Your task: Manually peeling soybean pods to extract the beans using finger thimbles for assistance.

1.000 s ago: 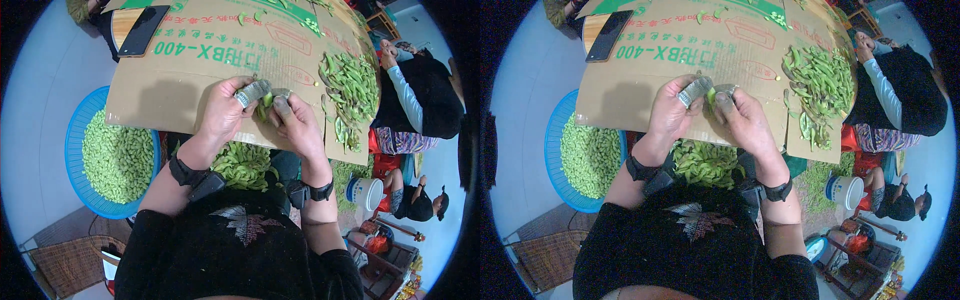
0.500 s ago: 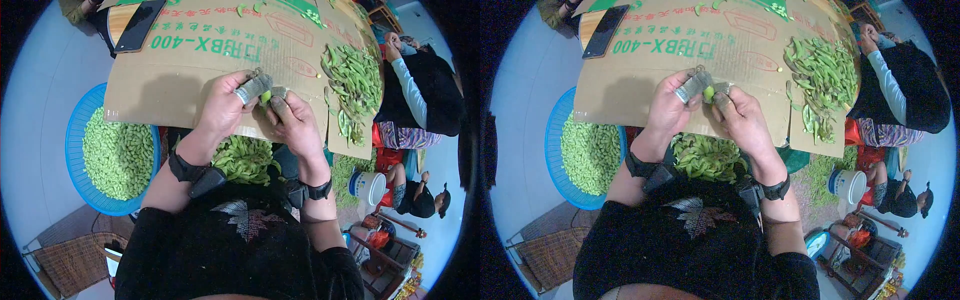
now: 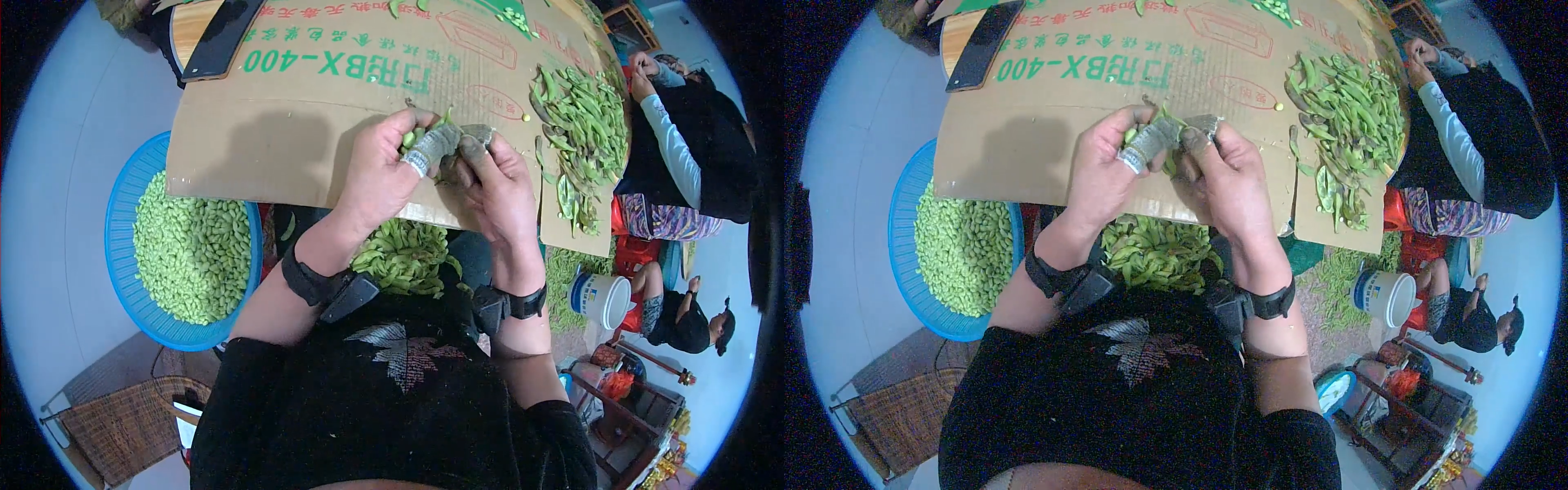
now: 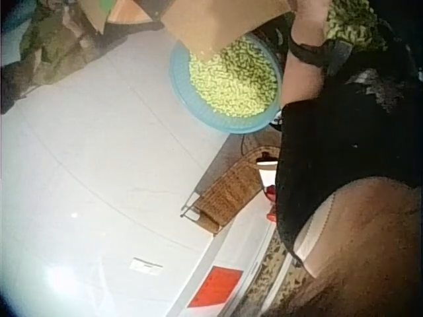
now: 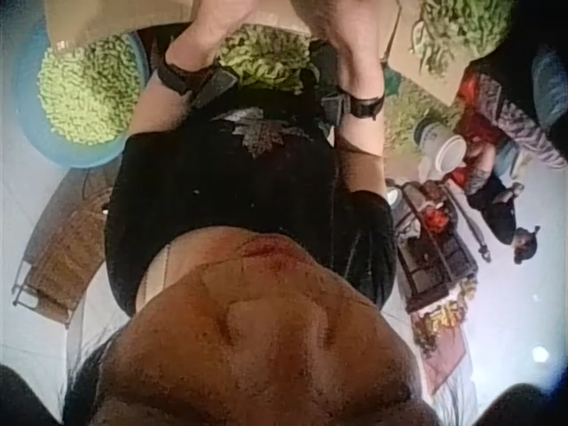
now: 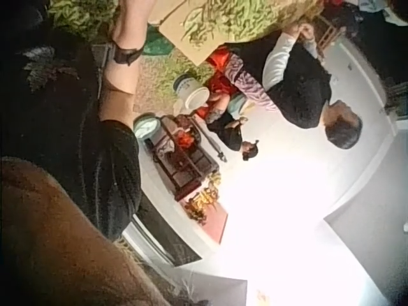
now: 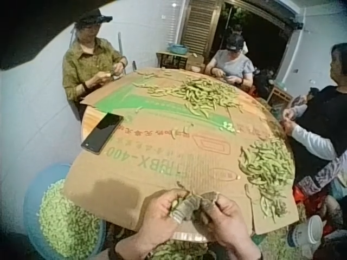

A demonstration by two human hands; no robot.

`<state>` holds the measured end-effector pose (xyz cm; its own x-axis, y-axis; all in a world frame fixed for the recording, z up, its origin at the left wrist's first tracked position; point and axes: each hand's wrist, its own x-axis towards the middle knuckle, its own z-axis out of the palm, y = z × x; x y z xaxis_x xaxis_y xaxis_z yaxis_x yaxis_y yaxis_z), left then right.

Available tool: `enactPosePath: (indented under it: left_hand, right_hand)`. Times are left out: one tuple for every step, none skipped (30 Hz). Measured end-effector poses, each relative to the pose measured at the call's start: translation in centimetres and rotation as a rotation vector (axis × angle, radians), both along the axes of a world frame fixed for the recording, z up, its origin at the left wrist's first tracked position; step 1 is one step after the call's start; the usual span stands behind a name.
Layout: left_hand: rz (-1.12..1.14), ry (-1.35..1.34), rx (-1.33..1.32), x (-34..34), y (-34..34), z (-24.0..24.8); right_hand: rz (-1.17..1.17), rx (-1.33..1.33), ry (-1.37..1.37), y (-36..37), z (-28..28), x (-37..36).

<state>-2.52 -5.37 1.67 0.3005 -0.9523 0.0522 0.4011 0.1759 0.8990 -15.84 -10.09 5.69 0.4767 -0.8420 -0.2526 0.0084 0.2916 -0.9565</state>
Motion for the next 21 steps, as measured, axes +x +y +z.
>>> enactPosePath:
  left_hand:
    - [-0.026,0.037,-0.015,0.2,-0.1,0.1]
    - [-0.052,0.074,-0.030,0.2,-0.1,0.1]
    - [-0.053,0.076,-0.032,0.2,-0.2,0.1]
    - [-0.041,-0.002,-0.023,0.1,-0.3,0.0]
    - [-0.030,-0.079,-0.014,0.0,-0.3,0.0]
    - [-0.027,-0.079,-0.012,-0.1,-0.3,0.0]
    - [0.016,-0.296,-0.062,-0.3,-0.2,0.2]
    - [0.061,-0.513,-0.113,-0.5,0.1,0.6]
    - [0.111,-0.621,-0.119,-0.7,0.4,1.1]
    - [0.108,-0.619,-0.119,-0.8,0.6,1.5]
    - [0.077,-0.606,-0.114,-0.8,0.8,1.8]
    - [0.046,-0.592,-0.109,-0.9,0.8,1.9]
    - [0.050,-0.594,-0.104,-0.8,0.9,1.8]
    - [0.068,-0.691,-0.181,-0.7,1.1,1.7]
    - [0.086,-0.787,-0.258,-0.6,1.2,1.5]
    - [0.083,-0.785,-0.261,-0.6,1.3,1.3]
    - [0.122,-0.834,-0.338,-0.6,1.5,1.1]
    - [0.161,-0.883,-0.415,-0.5,1.8,0.8]
    - [0.200,-0.933,-0.488,-0.6,2.0,0.6]
    - [0.236,-0.932,-0.399,-0.6,2.1,0.7]
    - [0.366,-0.851,-0.353,-0.4,2.0,-0.2]
  right_hand:
    - [-0.001,-0.001,0.001,-0.3,-0.2,-0.5]
    - [0.080,-0.082,0.082,-0.7,-0.7,-0.9]
    - [0.161,-0.164,0.163,-0.9,-0.9,-1.3]
    - [0.116,-0.220,0.207,-1.1,-0.5,-1.3]
    - [0.071,-0.275,0.251,-1.4,0.2,-1.3]
    - [0.006,-0.417,0.369,-1.9,0.8,-1.4]
    - [0.004,-0.419,0.371,-2.1,1.0,-1.4]
    - [-0.019,-0.524,0.326,-2.2,1.1,-1.4]
    - [-0.041,-0.628,0.279,-2.2,1.2,-1.4]
    - [0.046,-0.560,0.316,-2.1,2.0,-1.5]
    - [0.106,-0.588,0.319,-2.4,1.4,-1.7]
    - [0.165,-0.615,0.321,-2.7,0.6,-1.8]
    - [0.163,-0.625,0.292,-2.3,0.4,-1.6]
    - [0.167,-0.623,0.288,-2.0,0.0,-1.2]
    - [0.107,-0.457,0.114,-1.6,-0.5,-0.8]
    - [0.039,-0.294,-0.053,-1.3,-0.6,-0.8]
    - [0.007,0.015,-0.187,-1.0,-0.4,-1.3]
    - [0.070,0.167,-0.333,-1.0,-0.9,-1.3]
    - [0.133,0.325,-0.480,-1.0,-1.5,-1.2]
    - [0.177,0.437,-0.543,-1.2,-1.7,-1.0]
    - [0.173,0.319,-0.437,-1.8,-1.5,-0.7]
